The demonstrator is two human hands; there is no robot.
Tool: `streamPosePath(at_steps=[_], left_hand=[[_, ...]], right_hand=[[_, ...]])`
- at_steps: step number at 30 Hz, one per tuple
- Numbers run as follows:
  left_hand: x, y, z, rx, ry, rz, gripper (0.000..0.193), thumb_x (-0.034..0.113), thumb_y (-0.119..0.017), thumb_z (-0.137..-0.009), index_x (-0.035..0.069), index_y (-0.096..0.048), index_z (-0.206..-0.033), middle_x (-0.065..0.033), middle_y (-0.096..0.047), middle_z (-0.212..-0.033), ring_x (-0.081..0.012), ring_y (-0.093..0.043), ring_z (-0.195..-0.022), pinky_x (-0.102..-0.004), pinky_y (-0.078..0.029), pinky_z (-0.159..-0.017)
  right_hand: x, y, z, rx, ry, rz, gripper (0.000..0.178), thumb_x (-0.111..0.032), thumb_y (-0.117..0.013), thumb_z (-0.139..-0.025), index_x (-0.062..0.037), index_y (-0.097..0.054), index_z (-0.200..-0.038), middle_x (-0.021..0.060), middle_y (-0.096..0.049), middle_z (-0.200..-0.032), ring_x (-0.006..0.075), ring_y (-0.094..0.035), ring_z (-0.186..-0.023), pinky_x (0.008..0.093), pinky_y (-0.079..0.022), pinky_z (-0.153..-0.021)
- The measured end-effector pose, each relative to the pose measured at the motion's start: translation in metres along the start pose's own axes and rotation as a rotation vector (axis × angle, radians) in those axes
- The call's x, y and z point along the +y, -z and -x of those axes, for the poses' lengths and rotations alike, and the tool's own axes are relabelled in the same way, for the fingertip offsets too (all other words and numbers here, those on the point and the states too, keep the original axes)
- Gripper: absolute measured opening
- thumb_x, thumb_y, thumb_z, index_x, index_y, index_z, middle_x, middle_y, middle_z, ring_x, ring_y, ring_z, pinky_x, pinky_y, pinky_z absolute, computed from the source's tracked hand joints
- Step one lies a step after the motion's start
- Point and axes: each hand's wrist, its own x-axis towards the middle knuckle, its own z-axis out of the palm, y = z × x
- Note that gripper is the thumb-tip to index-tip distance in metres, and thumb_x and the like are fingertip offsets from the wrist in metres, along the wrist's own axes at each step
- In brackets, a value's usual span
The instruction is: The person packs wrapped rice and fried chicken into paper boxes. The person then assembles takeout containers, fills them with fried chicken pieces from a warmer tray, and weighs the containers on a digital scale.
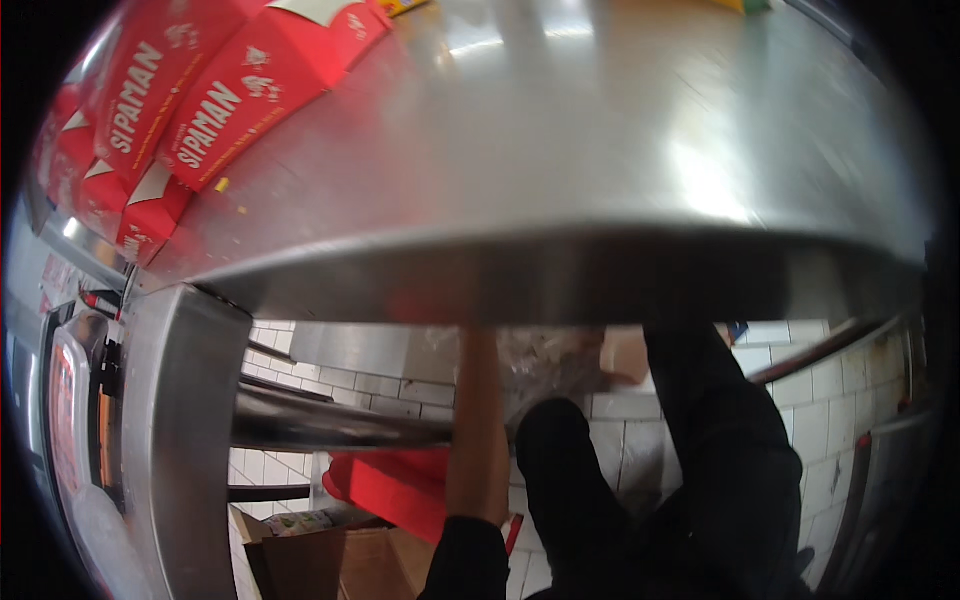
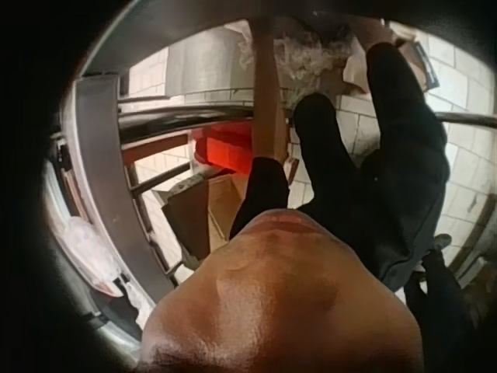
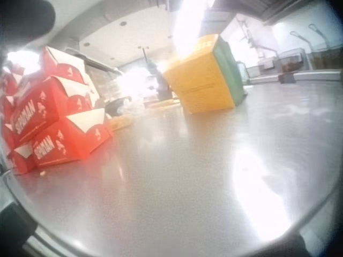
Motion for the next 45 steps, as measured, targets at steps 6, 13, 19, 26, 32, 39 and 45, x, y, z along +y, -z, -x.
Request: streamPosePath(at_steps=[6,13,19,26,32,39,45], left_hand=[[-0.037,-0.065,-0.057,-0.024,-0.105,0.02,0.042,0.043,-0.06,-0.094,0.002,-0.064,-0.105,-0.0159,-0.069,-0.092,-0.0274,-0.065,-0.083,-0.0395,-0.049,-0.076],[0.095,-0.075,0.062,-0.186,0.649,0.794,0.021,0.024,-0.063,-0.095,0.003,-0.067,-0.092,-0.0077,-0.067,-0.078,-0.0176,-0.064,-0.079,-0.0334,-0.049,-0.075],[0.238,-0.028,0.209,-0.802,0.565,0.93,0.058,0.016,-0.066,-0.092,0.004,-0.042,-0.143,-0.0099,-0.049,-0.139,-0.0186,-0.048,-0.126,-0.0318,-0.04,-0.102],[0.242,-0.048,0.262,-0.742,0.987,1.079,0.052,0.024,-0.072,-0.089,0.005,-0.052,-0.133,-0.0089,-0.052,-0.132,-0.0176,-0.059,-0.105,-0.0317,-0.051,-0.084],[0.198,-0.038,0.16,-0.571,0.385,0.118,0.019,0.028,-0.078,-0.076,0.012,-0.075,-0.087,-0.0146,-0.058,-0.123,-0.0335,-0.051,-0.116,-0.0462,-0.043,-0.096],[0.17,-0.083,0.182,-0.939,0.184,-0.114,0.021,0.024,-0.073,-0.077,0.011,-0.078,-0.092,-0.0225,-0.064,-0.118,-0.0387,-0.045,-0.13,-0.0594,-0.027,-0.107],[0.168,-0.069,0.176,-0.898,0.184,-0.008,0.018,0.013,-0.06,-0.079,0.014,-0.074,-0.091,-0.0131,-0.067,-0.075,-0.0336,-0.065,-0.074,-0.0451,-0.045,-0.075]], right_hand=[[0.02,0.052,0.027,0.14,0.153,-0.491,0.061,-0.016,-0.076,-0.08,-0.0057,-0.049,-0.133,0.0152,-0.058,-0.127,0.025,-0.062,-0.103,0.036,-0.054,-0.085],[0.151,0.105,0.238,-0.159,0.003,-1.421,0.078,-0.006,-0.075,-0.071,-0.0082,-0.041,-0.141,0.0162,-0.057,-0.125,0.0266,-0.062,-0.11,0.0364,-0.055,-0.089],[0.248,0.078,0.375,-0.539,-0.318,-1.795,0.091,-0.013,-0.076,-0.069,-0.0058,-0.034,-0.149,0.0139,-0.055,-0.13,0.0247,-0.061,-0.111,0.0315,-0.053,-0.091],[0.238,0.104,0.38,-0.655,-0.329,-1.624,0.097,-0.01,-0.081,-0.063,-0.0098,-0.037,-0.149,0.0103,-0.055,-0.128,0.0219,-0.059,-0.11,0.0305,-0.051,-0.091],[0.21,0.114,0.326,-0.422,0.154,-0.843,0.092,-0.014,-0.086,-0.057,-0.0112,-0.048,-0.141,0.0164,-0.041,-0.142,0.0319,-0.048,-0.126,0.0394,-0.044,-0.103],[0.191,0.077,0.274,-0.521,0.348,-0.349,0.08,-0.022,-0.084,-0.053,-0.0045,-0.059,-0.127,0.0272,-0.044,-0.138,0.0467,-0.039,-0.134,0.0488,-0.034,-0.114],[0.201,0.042,0.262,-0.428,0.317,-0.163,0.076,-0.02,-0.086,-0.053,0.0047,-0.06,-0.12,0.0238,-0.063,-0.115,0.0373,-0.06,-0.11,0.0424,-0.048,-0.099]])
